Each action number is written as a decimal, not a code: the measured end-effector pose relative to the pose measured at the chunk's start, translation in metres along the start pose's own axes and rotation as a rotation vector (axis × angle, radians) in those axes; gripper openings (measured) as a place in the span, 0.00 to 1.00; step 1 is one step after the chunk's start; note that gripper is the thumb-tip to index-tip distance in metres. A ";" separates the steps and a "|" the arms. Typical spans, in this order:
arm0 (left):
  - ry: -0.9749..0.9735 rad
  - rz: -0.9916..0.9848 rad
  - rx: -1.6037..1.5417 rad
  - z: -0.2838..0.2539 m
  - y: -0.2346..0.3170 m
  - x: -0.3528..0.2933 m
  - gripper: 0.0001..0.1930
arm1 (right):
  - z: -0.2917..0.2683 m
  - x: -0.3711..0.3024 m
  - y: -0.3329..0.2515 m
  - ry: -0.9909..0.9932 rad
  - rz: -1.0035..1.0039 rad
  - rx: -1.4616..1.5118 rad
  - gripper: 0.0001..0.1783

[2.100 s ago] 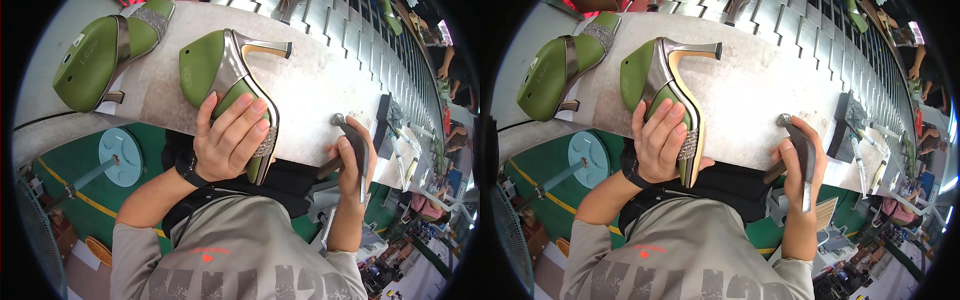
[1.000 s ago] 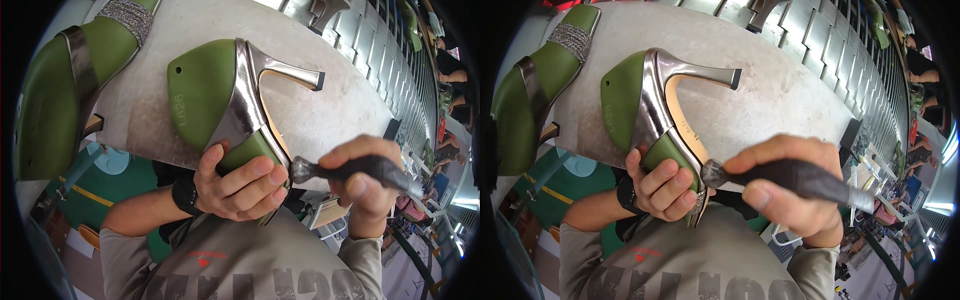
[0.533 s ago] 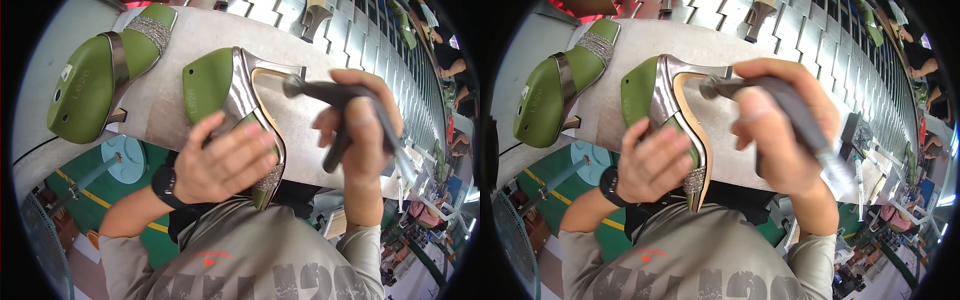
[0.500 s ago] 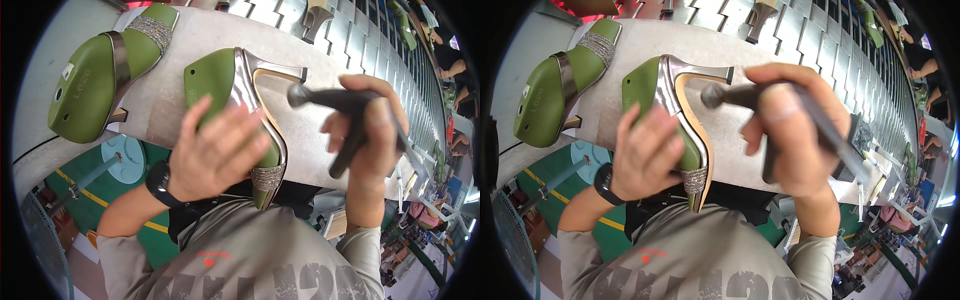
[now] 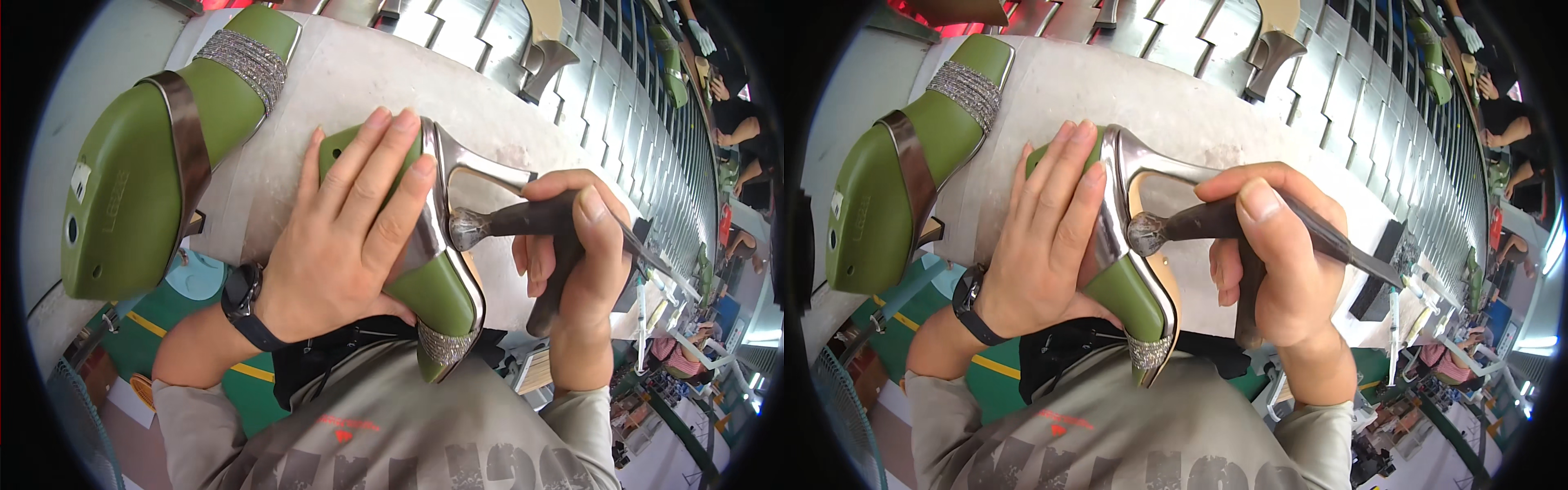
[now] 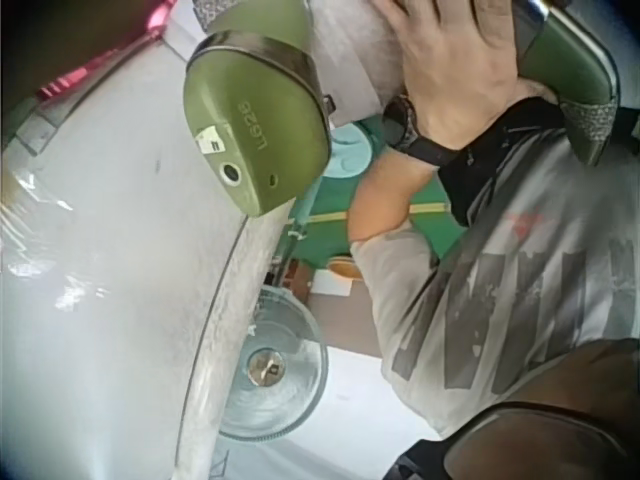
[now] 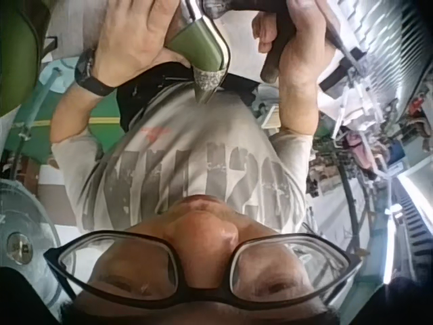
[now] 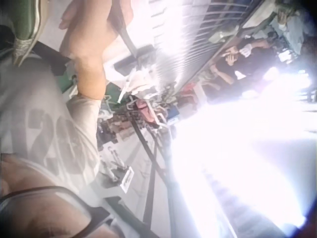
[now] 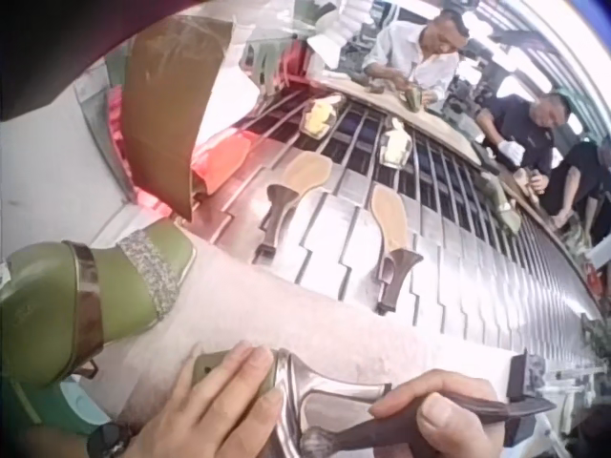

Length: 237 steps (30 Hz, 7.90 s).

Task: The person assembles high-heeled shoes by taking lasted shoe uppers and soles from a conveyor, pressing the soles onto the shoe bottoms by hand, and hammering the edges with a small hammer.

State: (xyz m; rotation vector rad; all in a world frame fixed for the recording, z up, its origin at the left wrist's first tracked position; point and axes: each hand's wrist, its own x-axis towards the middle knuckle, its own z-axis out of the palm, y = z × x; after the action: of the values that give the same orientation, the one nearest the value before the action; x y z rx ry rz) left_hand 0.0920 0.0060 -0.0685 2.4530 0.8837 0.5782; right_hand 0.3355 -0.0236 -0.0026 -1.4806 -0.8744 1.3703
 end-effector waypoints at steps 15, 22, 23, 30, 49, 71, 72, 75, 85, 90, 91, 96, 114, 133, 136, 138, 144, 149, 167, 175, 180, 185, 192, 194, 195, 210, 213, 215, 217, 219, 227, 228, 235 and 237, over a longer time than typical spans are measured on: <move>0.023 0.021 0.023 -0.001 -0.009 -0.003 0.62 | 0.012 0.029 -0.032 -0.170 0.047 -0.361 0.29; 0.016 0.018 0.009 -0.002 -0.005 -0.003 0.61 | 0.002 0.031 -0.039 -0.286 0.090 -0.339 0.26; 0.024 0.011 -0.001 -0.002 -0.004 -0.003 0.62 | 0.006 0.038 -0.046 -0.345 0.071 -0.424 0.29; 0.031 -0.004 0.011 -0.001 0.004 -0.007 0.70 | 0.003 0.013 -0.035 -0.167 0.109 -0.310 0.24; 0.037 0.363 0.138 0.012 0.036 0.033 0.43 | -0.020 -0.100 0.029 0.113 -0.325 0.027 0.18; -0.018 0.311 0.155 0.016 0.039 0.034 0.43 | -0.046 -0.093 0.008 0.244 -0.421 -0.120 0.27; -0.023 0.317 0.163 0.015 0.042 0.036 0.42 | -0.053 -0.100 0.006 0.212 -0.489 -0.022 0.29; -0.023 0.332 0.178 0.019 0.043 0.044 0.41 | -0.067 -0.121 0.003 0.175 -0.610 0.111 0.35; -0.035 0.297 0.228 0.019 0.043 0.050 0.36 | -0.031 -0.112 0.050 0.136 -0.187 0.283 0.29; -0.040 0.319 0.252 0.020 0.043 0.049 0.37 | -0.048 -0.086 0.037 0.145 -0.138 0.139 0.26; -0.052 0.314 0.229 0.019 0.042 0.049 0.37 | -0.043 -0.079 0.031 0.197 -0.168 -0.051 0.26; -0.052 0.322 0.222 0.017 0.044 0.052 0.38 | -0.064 -0.097 0.022 0.148 -0.454 0.327 0.27; -0.278 0.464 -0.005 -0.006 0.075 0.049 0.43 | -0.045 -0.159 0.068 -0.077 -0.200 -0.256 0.48; -0.027 -0.386 -1.403 0.037 0.152 -0.066 0.58 | -0.023 -0.183 0.105 -0.409 -0.021 0.835 0.57; -0.034 -0.543 -1.410 0.032 0.167 -0.061 0.67 | -0.022 -0.188 0.108 -0.476 -0.001 0.863 0.56; -0.009 -0.568 -1.375 0.031 0.173 -0.059 0.68 | -0.022 -0.188 0.107 -0.489 -0.005 0.891 0.56; -0.250 -0.577 -1.164 0.021 0.178 -0.052 0.69 | -0.029 -0.186 0.109 -0.539 -0.060 0.932 0.56; -0.028 -0.395 -1.183 0.047 0.162 -0.047 0.55 | -0.036 -0.179 0.114 -0.412 -0.185 0.830 0.51; 0.271 -0.355 -1.416 0.072 0.064 -0.015 0.41 | -0.208 -0.166 0.095 0.610 -0.415 0.584 0.32; 0.175 -0.314 -1.586 0.075 0.068 -0.006 0.42 | -0.096 -0.212 0.091 0.085 -0.458 0.223 0.71; 0.164 -0.296 -1.498 0.071 0.065 -0.010 0.43 | -0.071 -0.202 0.093 -0.309 -0.564 0.042 0.52; 0.125 -0.384 -1.366 0.066 0.068 -0.009 0.49 | -0.066 -0.199 0.095 -0.411 -0.455 0.205 0.56; 0.140 -0.402 -1.349 0.065 0.070 -0.011 0.50 | -0.063 -0.197 0.096 -0.458 -0.380 0.295 0.54; 0.127 -0.411 -1.350 0.065 0.071 -0.011 0.50 | -0.055 -0.195 0.100 -0.270 -0.446 0.351 0.45; 0.133 -0.409 -1.354 0.066 0.071 -0.011 0.50 | -0.054 -0.196 0.100 -0.270 -0.444 0.351 0.45; 0.132 -0.375 -1.354 0.066 0.069 -0.011 0.50 | -0.067 -0.207 0.099 -0.390 -0.397 0.165 0.49; 0.144 -0.379 -1.351 0.067 0.070 -0.011 0.50 | -0.066 -0.209 0.101 -0.407 -0.383 0.259 0.49; 0.149 -0.376 -1.345 0.067 0.070 -0.011 0.50 | -0.065 -0.211 0.103 -0.394 -0.380 0.259 0.49; 0.151 -0.368 -1.349 0.069 0.070 -0.012 0.50 | -0.064 -0.212 0.103 -0.377 -0.396 0.228 0.49; 0.144 -0.368 -1.346 0.069 0.068 -0.012 0.50 | -0.064 -0.213 0.103 -0.359 -0.410 0.201 0.49; 0.162 -0.368 -1.345 0.073 0.071 -0.007 0.49 | -0.071 -0.216 0.105 -0.381 -0.355 0.270 0.50; 0.159 -0.367 -1.342 0.073 0.071 -0.007 0.49 | -0.072 -0.218 0.106 -0.379 -0.341 0.289 0.50; 0.200 -0.302 -1.526 0.088 0.073 -0.005 0.44 | -0.075 -0.238 0.083 -0.134 -0.140 0.515 0.47; 0.194 -0.305 -1.503 0.087 0.069 -0.007 0.45 | -0.080 -0.240 0.079 0.009 -0.125 0.492 0.46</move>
State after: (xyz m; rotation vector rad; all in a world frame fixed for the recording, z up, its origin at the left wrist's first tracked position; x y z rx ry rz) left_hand 0.1654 -0.0707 -0.1019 0.9059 0.5007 0.8994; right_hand 0.3762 -0.2850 0.0040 -1.0360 -0.5580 1.3624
